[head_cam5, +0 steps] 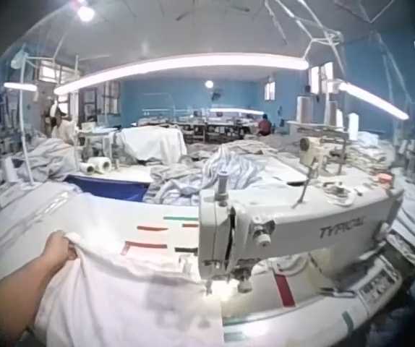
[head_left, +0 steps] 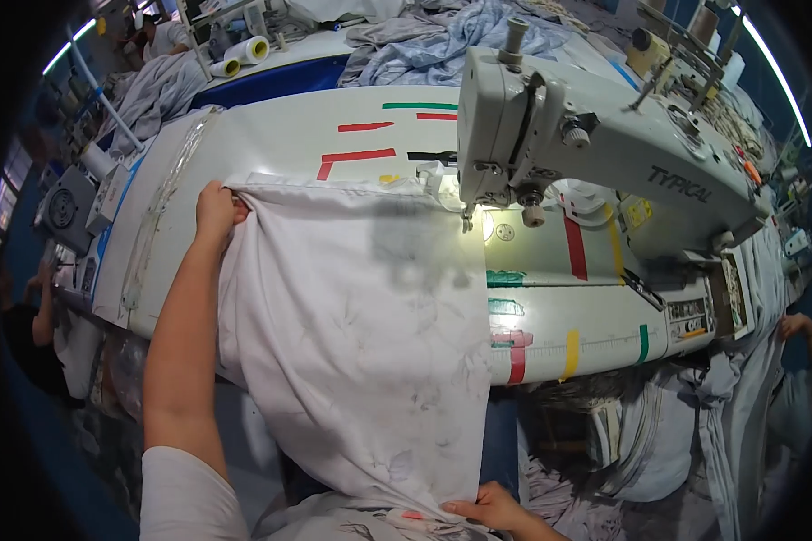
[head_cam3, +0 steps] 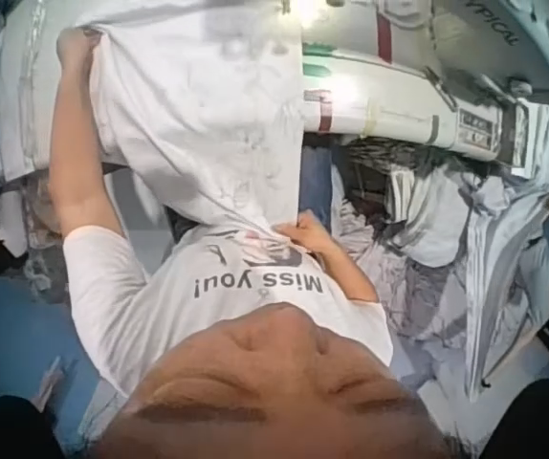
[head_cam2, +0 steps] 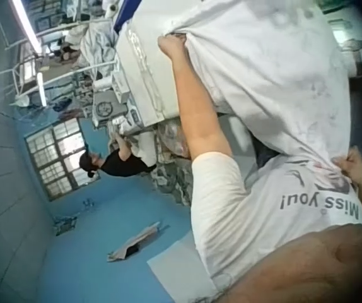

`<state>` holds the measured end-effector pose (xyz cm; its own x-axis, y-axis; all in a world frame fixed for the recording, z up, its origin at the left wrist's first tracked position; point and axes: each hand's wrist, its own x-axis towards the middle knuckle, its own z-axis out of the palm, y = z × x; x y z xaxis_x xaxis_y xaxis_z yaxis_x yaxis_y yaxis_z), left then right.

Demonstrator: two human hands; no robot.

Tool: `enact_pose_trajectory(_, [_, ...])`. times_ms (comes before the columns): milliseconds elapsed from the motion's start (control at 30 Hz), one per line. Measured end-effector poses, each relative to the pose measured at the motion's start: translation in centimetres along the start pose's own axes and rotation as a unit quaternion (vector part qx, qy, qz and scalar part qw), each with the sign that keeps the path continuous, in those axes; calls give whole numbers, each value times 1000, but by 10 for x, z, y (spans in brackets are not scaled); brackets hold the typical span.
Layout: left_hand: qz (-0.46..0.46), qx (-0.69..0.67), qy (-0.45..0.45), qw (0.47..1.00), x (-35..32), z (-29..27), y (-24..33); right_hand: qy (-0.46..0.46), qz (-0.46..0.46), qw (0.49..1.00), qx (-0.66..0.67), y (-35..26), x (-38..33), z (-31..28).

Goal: Sewing white fabric pillowcase components using an industrial sewing machine.

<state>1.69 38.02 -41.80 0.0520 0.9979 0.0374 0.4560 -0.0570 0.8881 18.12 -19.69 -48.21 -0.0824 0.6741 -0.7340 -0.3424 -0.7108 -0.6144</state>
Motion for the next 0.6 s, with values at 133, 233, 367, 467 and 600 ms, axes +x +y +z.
enact_pose_trajectory(133, [154,74,-7,985,2,27,8,5,-31,999,20,-26,4,3])
enact_pose_trajectory(233, [235,129,-141,953,-16,49,32,43,-54,997,43,-37,13,6])
enact_pose_trajectory(367, [267,245,-159,918,-67,45,74,41,-70,995,56,-34,31,1])
enact_pose_trajectory(467, [176,532,-90,823,-92,47,74,65,-50,994,66,-29,44,-2])
enact_pose_trajectory(600, [330,325,4,886,-46,78,47,75,-64,992,82,-38,50,-3])
